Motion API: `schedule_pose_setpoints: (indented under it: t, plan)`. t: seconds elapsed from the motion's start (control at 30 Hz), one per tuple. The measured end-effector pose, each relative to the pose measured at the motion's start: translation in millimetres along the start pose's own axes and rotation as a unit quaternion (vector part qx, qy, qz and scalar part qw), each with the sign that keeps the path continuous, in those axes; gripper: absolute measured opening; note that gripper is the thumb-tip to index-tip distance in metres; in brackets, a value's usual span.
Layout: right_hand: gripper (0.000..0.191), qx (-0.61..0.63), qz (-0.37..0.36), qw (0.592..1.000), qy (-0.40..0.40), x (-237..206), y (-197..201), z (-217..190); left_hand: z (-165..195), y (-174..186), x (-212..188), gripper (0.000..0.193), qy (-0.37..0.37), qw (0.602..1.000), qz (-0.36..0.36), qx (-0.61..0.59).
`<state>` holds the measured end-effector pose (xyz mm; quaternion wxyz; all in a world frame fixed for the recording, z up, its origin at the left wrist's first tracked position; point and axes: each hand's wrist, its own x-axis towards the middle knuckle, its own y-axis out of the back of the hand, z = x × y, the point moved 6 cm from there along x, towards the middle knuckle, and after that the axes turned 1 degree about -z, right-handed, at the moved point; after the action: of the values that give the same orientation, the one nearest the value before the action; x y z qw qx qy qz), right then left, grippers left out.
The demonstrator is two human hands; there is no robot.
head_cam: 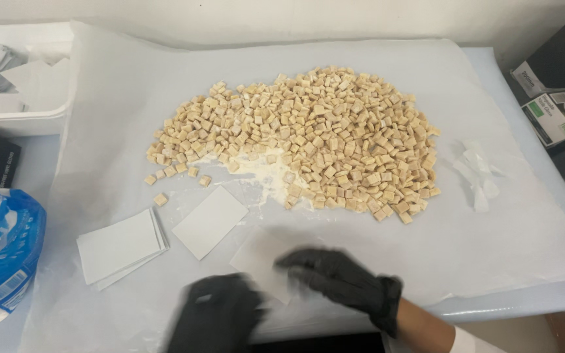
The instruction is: The person picks up small, light-colored cubes from a large pile on a table and places them onto small white square papers. They then fold the papers to wrap the cubes individually. The person repeats this process continuously throughout the video.
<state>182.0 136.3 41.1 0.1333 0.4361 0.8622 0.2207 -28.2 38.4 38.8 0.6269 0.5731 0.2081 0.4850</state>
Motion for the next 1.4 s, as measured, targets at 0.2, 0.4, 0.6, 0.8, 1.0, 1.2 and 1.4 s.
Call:
schedule_pose_setpoints:
  t: [0.2,0.4,0.6,0.8,1.0,1.2,1.4]
  plan:
    - [0.031,-0.384,0.112,0.915,0.048,43.9,48.0,18.9,-45.3,7.6,-11.1,0.04,0.125,0.992,-0.007,-0.013]
    - [0.027,-0.465,0.136,0.872,0.068,48.2,51.4,20.5,10.4,0.4,33.6,0.055,-0.011,1.0,0.015,-0.012]
    - [0.03,-0.349,0.117,0.929,0.026,12.0,41.0,17.0,45.3,-37.0,29.0,0.055,0.084,0.995,0.053,-0.015]
    - [0.026,-0.117,0.09,0.989,0.021,-1.6,21.4,-0.7,16.9,-18.3,40.4,0.048,0.178,0.978,0.111,0.012]
    - [0.02,-0.026,0.05,0.998,-0.015,-10.7,-1.5,5.7,29.8,-17.2,41.8,0.036,0.144,0.975,0.156,0.072]
    - [0.029,-0.101,0.062,0.992,0.052,-17.9,-14.0,-2.5,26.8,-28.5,31.6,0.024,0.195,0.972,0.13,-0.033]
    - [0.042,-0.103,0.033,0.994,0.013,-13.6,-13.9,-3.9,8.6,-15.5,46.1,0.04,0.168,0.978,0.122,-0.029]
